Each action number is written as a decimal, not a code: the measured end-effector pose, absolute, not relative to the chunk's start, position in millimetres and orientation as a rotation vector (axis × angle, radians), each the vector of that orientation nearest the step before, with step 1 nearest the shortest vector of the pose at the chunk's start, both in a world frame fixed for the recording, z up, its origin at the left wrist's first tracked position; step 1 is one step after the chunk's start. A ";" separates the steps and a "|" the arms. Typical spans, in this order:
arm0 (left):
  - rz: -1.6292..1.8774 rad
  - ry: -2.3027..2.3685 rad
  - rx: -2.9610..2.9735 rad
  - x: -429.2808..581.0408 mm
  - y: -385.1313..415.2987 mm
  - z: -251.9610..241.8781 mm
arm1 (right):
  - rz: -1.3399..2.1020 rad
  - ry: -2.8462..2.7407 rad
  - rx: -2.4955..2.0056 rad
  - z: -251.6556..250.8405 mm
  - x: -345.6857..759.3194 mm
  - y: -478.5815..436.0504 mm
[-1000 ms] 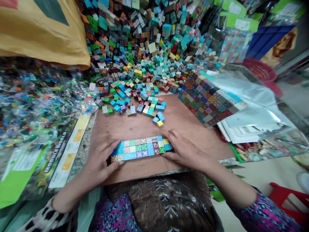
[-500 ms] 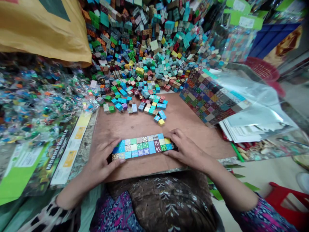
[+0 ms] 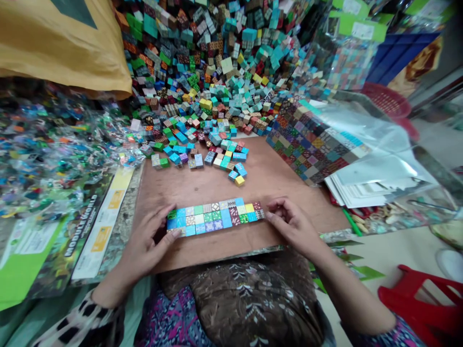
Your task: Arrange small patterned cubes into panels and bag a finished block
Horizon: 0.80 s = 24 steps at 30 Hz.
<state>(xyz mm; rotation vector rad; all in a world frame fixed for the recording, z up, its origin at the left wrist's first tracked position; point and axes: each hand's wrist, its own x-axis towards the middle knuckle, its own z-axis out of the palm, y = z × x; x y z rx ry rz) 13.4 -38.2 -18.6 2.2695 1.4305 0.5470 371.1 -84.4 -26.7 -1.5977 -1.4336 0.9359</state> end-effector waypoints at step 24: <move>0.592 1.478 2.191 17.0 -40.1 -21.1 | 0.709 -1.706 -1.748 -14.9 354.4 -78.1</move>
